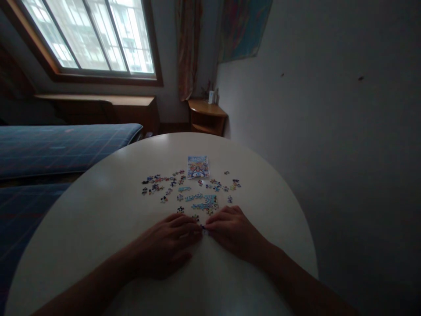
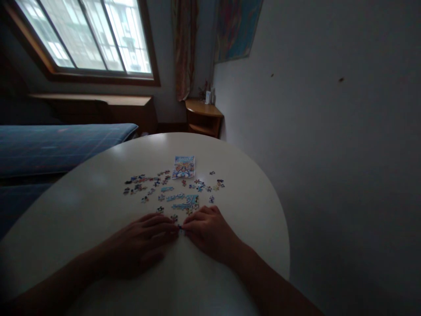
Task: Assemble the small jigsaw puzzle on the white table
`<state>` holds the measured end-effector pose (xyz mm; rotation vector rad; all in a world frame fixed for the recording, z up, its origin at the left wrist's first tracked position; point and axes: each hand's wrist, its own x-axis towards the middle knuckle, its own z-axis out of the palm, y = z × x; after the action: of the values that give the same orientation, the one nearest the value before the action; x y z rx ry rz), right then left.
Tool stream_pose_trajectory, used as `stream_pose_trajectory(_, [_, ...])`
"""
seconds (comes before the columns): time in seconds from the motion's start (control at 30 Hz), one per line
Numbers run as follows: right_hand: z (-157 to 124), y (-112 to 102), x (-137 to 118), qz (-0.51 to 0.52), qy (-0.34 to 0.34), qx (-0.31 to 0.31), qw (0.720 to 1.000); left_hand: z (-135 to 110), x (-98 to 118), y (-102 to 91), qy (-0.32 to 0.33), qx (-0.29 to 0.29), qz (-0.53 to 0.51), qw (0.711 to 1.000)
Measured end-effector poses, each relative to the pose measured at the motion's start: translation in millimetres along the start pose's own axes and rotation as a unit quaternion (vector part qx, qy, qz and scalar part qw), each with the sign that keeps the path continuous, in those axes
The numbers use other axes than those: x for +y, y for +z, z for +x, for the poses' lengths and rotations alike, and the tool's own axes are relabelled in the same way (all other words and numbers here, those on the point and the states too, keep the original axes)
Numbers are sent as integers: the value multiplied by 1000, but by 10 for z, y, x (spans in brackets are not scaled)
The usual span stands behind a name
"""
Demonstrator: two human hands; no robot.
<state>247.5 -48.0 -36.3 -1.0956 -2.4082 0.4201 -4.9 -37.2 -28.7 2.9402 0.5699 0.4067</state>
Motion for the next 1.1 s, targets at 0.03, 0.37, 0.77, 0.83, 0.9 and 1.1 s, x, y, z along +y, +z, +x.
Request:
stream_pose_trajectory(0.03, [-3, -9, -1, 2, 2, 2, 1000, -3, -1, 1, 0, 1, -1, 1000])
stream_pose_trajectory(0.37, [215, -421, 347, -80, 169, 53, 981, 5, -1, 1, 2, 18, -26, 1000])
stream_pose_trajectory(0.77, [661, -358, 677, -139, 181, -40, 973, -17, -87, -19, -11, 42, -39, 998])
stream_pose_trajectory(0.83, [669, -368, 707, -138, 188, -48, 971, -19, -91, -28, -12, 43, -43, 998])
stream_pose_trajectory(0.9, [689, -394, 728, -139, 192, -54, 970, -15, -89, -34, -12, 41, -44, 998])
stream_pose_trajectory(1.1, [822, -472, 722, -142, 205, -93, 964, 1, -60, -28, -5, 24, -49, 999])
